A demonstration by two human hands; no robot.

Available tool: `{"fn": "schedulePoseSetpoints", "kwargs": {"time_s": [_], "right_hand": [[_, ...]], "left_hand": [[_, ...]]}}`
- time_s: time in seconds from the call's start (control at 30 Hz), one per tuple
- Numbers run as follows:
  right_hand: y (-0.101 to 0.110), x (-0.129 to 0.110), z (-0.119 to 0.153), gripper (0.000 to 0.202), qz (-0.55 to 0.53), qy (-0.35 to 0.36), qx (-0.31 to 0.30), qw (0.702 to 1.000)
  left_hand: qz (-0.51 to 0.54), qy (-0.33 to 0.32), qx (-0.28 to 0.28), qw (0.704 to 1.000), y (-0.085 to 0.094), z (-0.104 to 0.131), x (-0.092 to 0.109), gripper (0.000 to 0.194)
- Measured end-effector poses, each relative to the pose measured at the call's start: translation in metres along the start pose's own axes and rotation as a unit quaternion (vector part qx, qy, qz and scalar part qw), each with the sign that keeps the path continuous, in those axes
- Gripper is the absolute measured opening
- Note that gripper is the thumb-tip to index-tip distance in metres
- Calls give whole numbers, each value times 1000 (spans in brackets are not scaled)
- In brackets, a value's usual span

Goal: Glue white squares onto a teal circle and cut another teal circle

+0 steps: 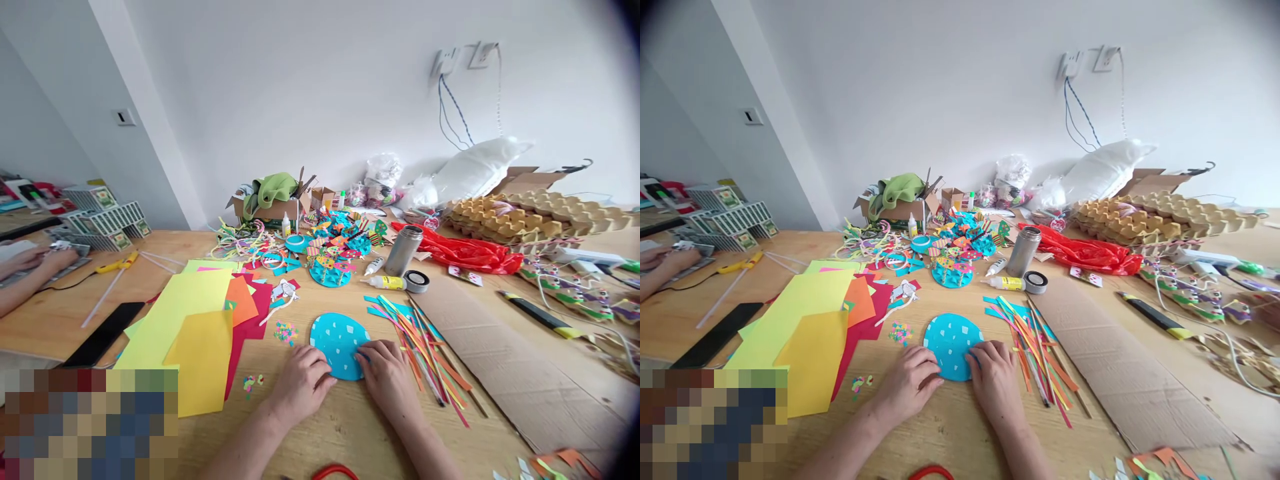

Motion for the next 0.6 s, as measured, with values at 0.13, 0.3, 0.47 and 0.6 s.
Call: {"fn": "schedulePoseSetpoints", "kwargs": {"time_s": [0.13, 0.3, 0.47, 0.6], "right_hand": [[-1, 1, 0, 23, -2, -3, 4, 1000], [-4, 8, -2, 19, -24, -6, 10, 1000], [-6, 11, 1, 21, -52, -14, 5, 999], [5, 22, -17, 23, -33, -20, -4, 999]], "left_hand": [[-4, 2, -12, 1000, 0, 1, 3, 9], [-4, 21, 2, 1000, 5, 2, 3, 19], [-6, 18, -28, 999, 0, 2, 2, 19], [-13, -5, -28, 1000, -3, 3, 3, 21]]}}
Point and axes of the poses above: each hand's wrist, its own z-axis away from the middle knuckle, its own y-axis out of the back of the hand, x = y × z, the point moved 8 cm from there along -z, towards the middle knuckle, and after that the axes turned 3 degrees about -y, right-handed, at the moved point
